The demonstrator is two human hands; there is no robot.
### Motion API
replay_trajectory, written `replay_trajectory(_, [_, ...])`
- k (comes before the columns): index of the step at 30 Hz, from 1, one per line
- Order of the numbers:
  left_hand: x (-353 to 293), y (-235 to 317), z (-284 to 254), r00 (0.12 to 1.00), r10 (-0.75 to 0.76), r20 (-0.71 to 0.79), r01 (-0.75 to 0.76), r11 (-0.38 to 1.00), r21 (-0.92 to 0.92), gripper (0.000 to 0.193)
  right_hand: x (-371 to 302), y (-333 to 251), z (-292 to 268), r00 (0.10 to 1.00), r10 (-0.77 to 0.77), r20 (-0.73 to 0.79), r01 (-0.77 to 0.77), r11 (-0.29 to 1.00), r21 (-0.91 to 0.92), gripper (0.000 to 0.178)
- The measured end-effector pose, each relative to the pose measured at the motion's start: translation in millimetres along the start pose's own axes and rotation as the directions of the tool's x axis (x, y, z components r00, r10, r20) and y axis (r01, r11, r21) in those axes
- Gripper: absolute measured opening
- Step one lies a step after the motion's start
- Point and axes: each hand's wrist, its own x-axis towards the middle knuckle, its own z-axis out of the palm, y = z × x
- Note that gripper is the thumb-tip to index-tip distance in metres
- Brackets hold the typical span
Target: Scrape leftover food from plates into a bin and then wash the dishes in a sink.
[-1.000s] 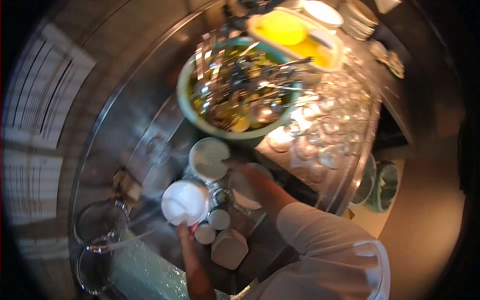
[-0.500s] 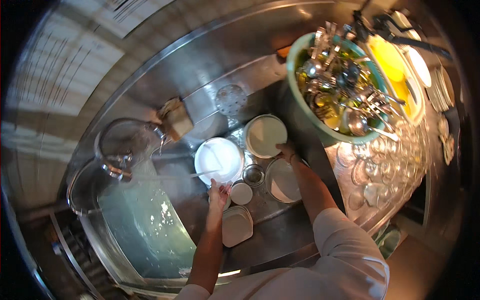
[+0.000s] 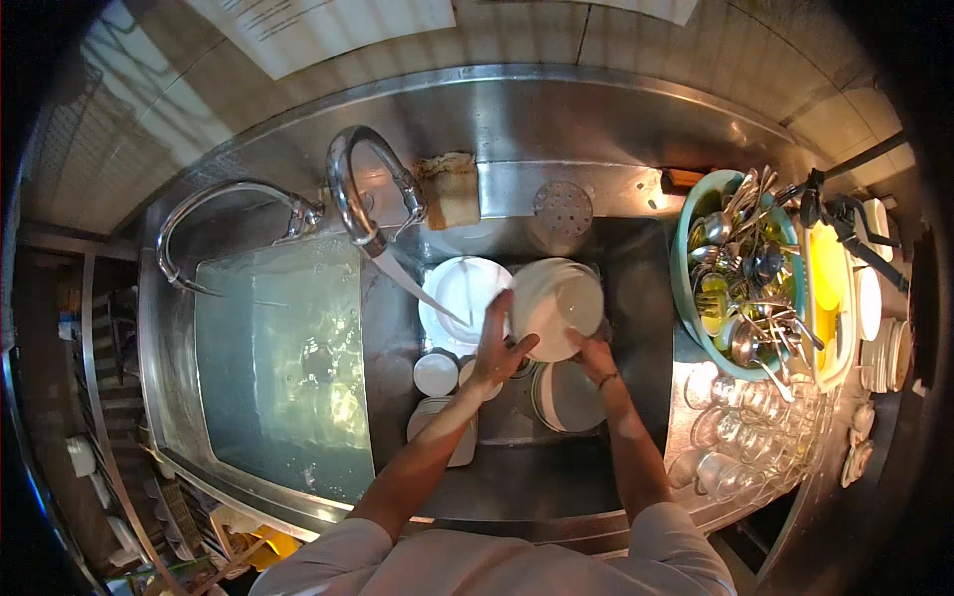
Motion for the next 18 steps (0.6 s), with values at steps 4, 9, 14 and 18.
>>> replay_trajectory(4, [18.2,-3.9,-33.1,0.95,-0.288,-0.12,0.252,0.935,-0.251,0.076,-22.8,-32.6,76.3,0.993,-0.082,0.09,0.092,0.989,-0.117,0.05])
replay_trajectory(9, [18.3,-93.4,-64.7,0.739,-0.644,-0.2,0.44,0.685,-0.58,0.06,3.7,1.4,149.4,0.972,-0.225,0.067,0.231,0.968,-0.098,0.05])
replay_trajectory(14, [22.3,-127.2,-48.7,0.634,-0.755,0.168,0.611,0.356,-0.707,0.052,83.3,82.3,75.5,0.78,-0.533,0.329,0.571,0.39,-0.723,0.041])
replay_trajectory(18, [-4.4,-159.6,-58.1,0.682,-0.53,0.504,0.687,0.226,-0.691,0.055,72.2,47.2,120.0,0.834,-0.247,0.494,0.482,-0.112,-0.869,0.044])
